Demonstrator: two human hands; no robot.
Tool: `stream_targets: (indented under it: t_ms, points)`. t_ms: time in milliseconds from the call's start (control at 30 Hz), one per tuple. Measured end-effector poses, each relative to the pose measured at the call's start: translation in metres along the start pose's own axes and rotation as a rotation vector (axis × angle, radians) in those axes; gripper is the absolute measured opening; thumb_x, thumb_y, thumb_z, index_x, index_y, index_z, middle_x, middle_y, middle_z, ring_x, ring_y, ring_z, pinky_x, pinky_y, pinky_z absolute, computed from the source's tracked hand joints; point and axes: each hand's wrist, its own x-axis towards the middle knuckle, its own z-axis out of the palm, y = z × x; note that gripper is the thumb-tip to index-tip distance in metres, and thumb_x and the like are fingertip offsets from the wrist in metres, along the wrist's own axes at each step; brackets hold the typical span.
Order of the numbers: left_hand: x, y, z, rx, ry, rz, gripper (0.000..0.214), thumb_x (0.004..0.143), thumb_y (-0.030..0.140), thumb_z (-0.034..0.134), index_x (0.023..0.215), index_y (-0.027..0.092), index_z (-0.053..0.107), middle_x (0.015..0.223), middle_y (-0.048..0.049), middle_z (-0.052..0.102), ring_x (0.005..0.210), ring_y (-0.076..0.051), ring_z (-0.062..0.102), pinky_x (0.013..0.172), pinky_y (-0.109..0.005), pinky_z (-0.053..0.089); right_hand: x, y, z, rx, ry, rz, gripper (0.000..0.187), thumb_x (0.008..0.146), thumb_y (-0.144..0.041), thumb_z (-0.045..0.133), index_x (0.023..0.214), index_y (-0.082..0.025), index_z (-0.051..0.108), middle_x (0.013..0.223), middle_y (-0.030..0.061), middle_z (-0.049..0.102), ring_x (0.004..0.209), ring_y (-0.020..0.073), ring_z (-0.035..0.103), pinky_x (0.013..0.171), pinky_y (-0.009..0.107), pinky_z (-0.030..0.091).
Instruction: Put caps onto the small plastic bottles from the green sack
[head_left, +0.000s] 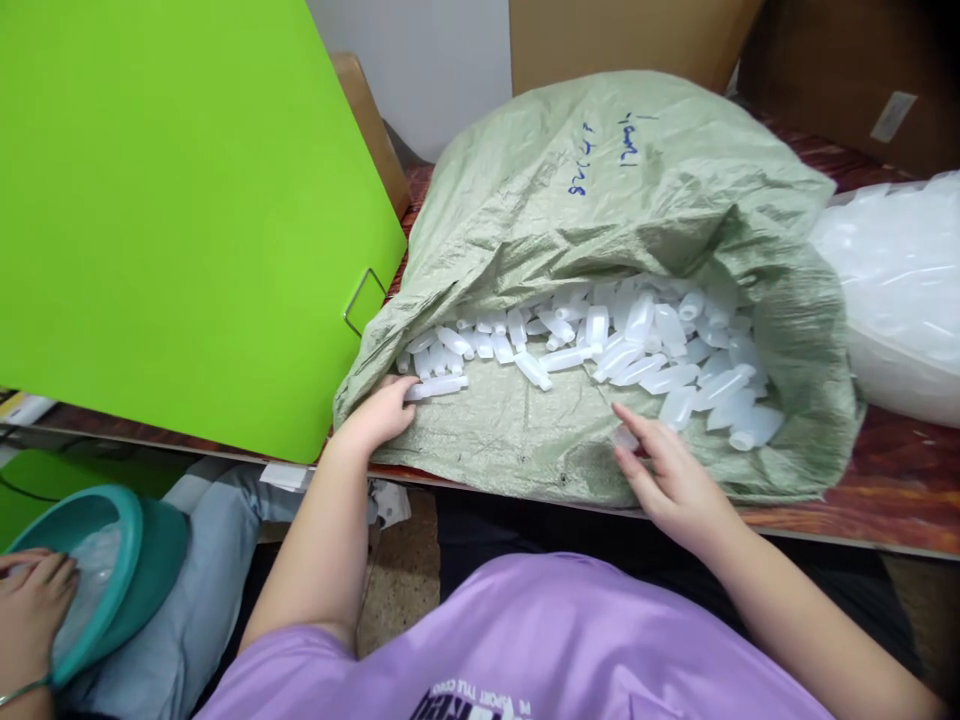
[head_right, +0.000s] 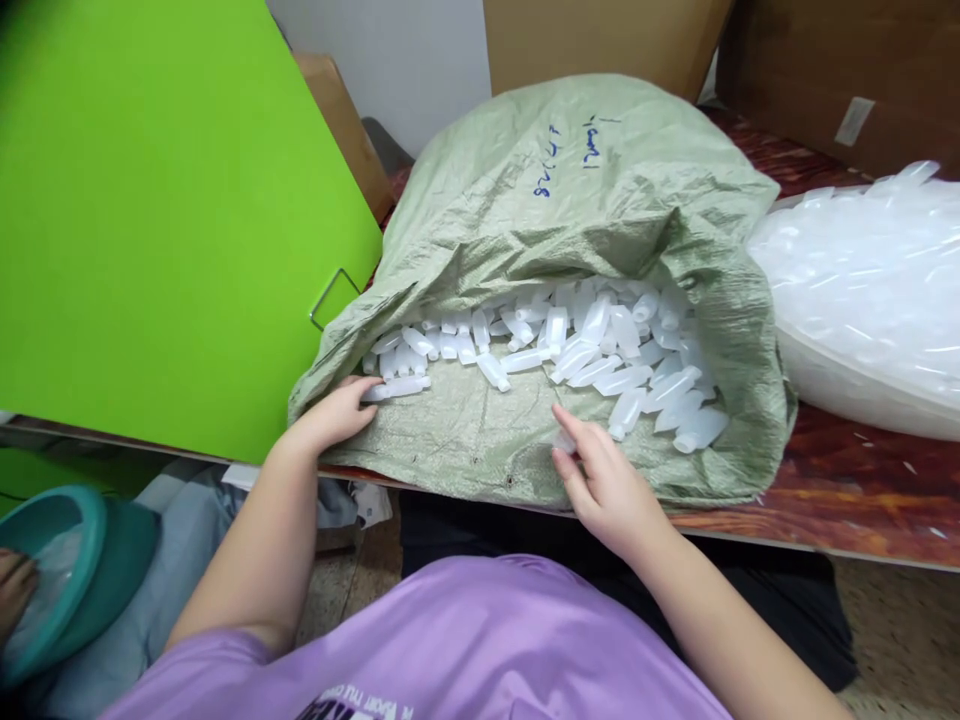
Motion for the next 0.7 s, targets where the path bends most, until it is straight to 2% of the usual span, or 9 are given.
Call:
stream_targets:
  t_ms: [67, 133, 233, 300, 367, 467, 533, 700]
  points:
    - [-0.004, 0.012, 0.006, 0.091, 0.082, 0.017, 0.041, 0.077, 0.020, 0.042, 0.117, 0.014, 0.053, 0.118, -0.0137, 0.053, 0.106, -0.026, 0.053, 0.094, -0.033, 0.038, 0.003, -0.004, 0.001, 0.036, -0.008, 0.026, 0.042, 0.086, -0.037, 0.049, 0.123, -0.019, 0.044, 0.097, 0.0095, 0.060, 0.082, 0.0183, 0.060, 0.071, 0.032, 0.052]
    - [-0.013, 0.032, 0.010, 0.137, 0.163, 0.052, 0.036, 0.077, 0.018, 0.040, 0.110, 0.014, 0.055, 0.108, -0.0130, 0.057, 0.099, -0.026, 0.054, 0.088, -0.036, 0.041, 0.006, -0.011, 0.002, 0.057, -0.081, 0.006, 0.034, 0.085, -0.038, 0.051, 0.114, -0.020, 0.052, 0.096, 0.0085, 0.061, 0.085, 0.0188, 0.061, 0.072, 0.032, 0.053]
    - [-0.033, 0.074, 0.015, 0.090, 0.230, 0.259, 0.027, 0.075, 0.015, 0.041, 0.097, 0.014, 0.056, 0.095, -0.0107, 0.059, 0.091, -0.025, 0.054, 0.083, -0.036, 0.042, 0.012, -0.027, 0.001, 0.077, -0.165, -0.065, 0.030, 0.088, -0.034, 0.045, 0.115, -0.023, 0.054, 0.101, 0.0083, 0.061, 0.092, 0.0188, 0.060, 0.079, 0.033, 0.052]
    - [-0.046, 0.104, 0.018, -0.021, 0.160, 0.481, 0.024, 0.075, 0.016, 0.043, 0.095, 0.015, 0.056, 0.089, -0.0079, 0.059, 0.085, -0.021, 0.053, 0.079, -0.033, 0.042, 0.016, -0.036, 0.001, 0.126, -0.132, -0.090, 0.031, 0.088, -0.032, 0.047, 0.117, -0.022, 0.052, 0.102, 0.0082, 0.061, 0.091, 0.0173, 0.061, 0.079, 0.031, 0.052]
    - [-0.055, 0.128, 0.020, -0.108, 0.085, 0.612, 0.021, 0.074, 0.017, 0.044, 0.092, 0.016, 0.056, 0.087, -0.0061, 0.060, 0.080, -0.019, 0.053, 0.074, -0.030, 0.042, 0.017, -0.042, 0.000, 0.175, -0.090, -0.118, 0.028, 0.085, -0.032, 0.052, 0.112, -0.021, 0.054, 0.096, 0.0065, 0.063, 0.084, 0.0156, 0.062, 0.074, 0.028, 0.053]
    - [-0.059, 0.150, 0.022, -0.198, -0.010, 0.641, 0.013, 0.071, 0.019, 0.047, 0.080, 0.017, 0.055, 0.076, -0.0032, 0.060, 0.071, -0.017, 0.053, 0.064, -0.026, 0.041, 0.014, -0.042, -0.005, 0.188, -0.059, -0.212, 0.020, 0.082, -0.028, 0.058, 0.102, -0.021, 0.057, 0.090, 0.0041, 0.065, 0.081, 0.0141, 0.062, 0.071, 0.026, 0.053]
    - [-0.057, 0.155, 0.020, -0.218, -0.097, 0.641, 0.007, 0.069, 0.020, 0.047, 0.072, 0.018, 0.054, 0.069, -0.0014, 0.058, 0.065, -0.015, 0.052, 0.057, -0.024, 0.038, 0.009, -0.040, -0.011, 0.122, -0.050, -0.325, 0.020, 0.084, -0.022, 0.056, 0.104, -0.020, 0.057, 0.094, 0.0052, 0.066, 0.085, 0.0139, 0.062, 0.074, 0.026, 0.053]
    - [-0.055, 0.161, 0.013, -0.235, -0.406, 0.590, 0.010, 0.068, 0.027, 0.047, 0.064, 0.019, 0.050, 0.060, 0.0012, 0.056, 0.053, -0.012, 0.049, 0.047, -0.022, 0.032, -0.001, -0.038, -0.026, -0.176, -0.066, -0.765, 0.027, 0.086, -0.010, 0.048, 0.111, -0.014, 0.057, 0.106, 0.0083, 0.066, 0.101, 0.0188, 0.059, 0.084, 0.030, 0.051]
